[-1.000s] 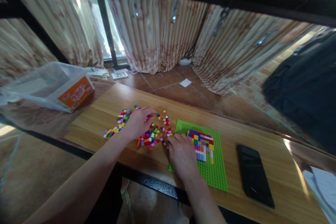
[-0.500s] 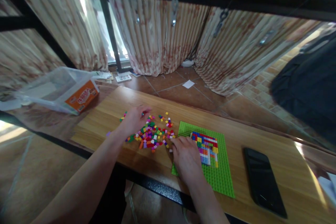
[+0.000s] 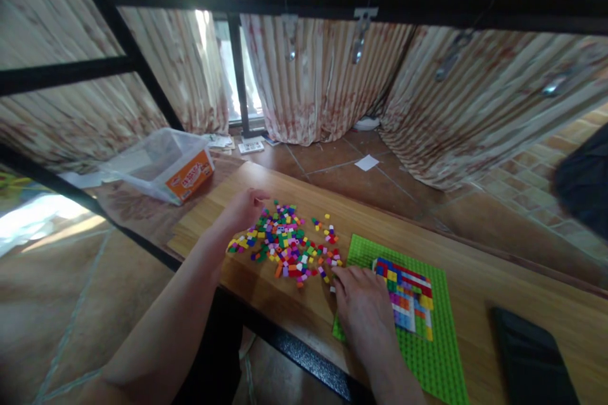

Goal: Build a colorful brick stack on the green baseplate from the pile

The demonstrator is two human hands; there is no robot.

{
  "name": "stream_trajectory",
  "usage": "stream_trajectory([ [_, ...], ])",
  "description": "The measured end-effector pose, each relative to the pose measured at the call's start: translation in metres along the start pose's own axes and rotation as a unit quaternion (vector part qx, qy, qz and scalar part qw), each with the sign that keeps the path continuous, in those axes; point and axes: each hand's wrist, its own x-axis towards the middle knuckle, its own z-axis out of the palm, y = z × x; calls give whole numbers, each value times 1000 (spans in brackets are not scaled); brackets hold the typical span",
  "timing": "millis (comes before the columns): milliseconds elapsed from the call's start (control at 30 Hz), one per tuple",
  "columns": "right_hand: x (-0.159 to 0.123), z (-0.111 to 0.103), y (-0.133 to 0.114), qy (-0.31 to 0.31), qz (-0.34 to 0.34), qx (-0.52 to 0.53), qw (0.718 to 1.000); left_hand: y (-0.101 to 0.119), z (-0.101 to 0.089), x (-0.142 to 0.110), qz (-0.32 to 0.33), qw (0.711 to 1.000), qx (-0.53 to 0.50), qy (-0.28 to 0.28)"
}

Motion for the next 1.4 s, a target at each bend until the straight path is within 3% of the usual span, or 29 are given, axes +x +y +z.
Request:
stream_trajectory([
  [167,0,-1,-8,-22,30,32,999,-14,-9,-2,-81,996,37,-23],
  [633,3,-13,-11,-30,91,126,987,-26,-26,-14,-98,979,154,-85],
  [900,1,-12,-16,-57,102,117,986,-24,-54,-36,-110,962,123,-217],
  [1033,4,-5,-23,-67,110,124,984,-19,-46,-41,-110,967,53,-224],
  [1233,7,1,-31,-46,114,139,983,-18,-32,-41,-57,980,32,-188],
  [1400,11,1,-34,-38,110,159,980,-11,-25,-41,-30,979,1,-200],
])
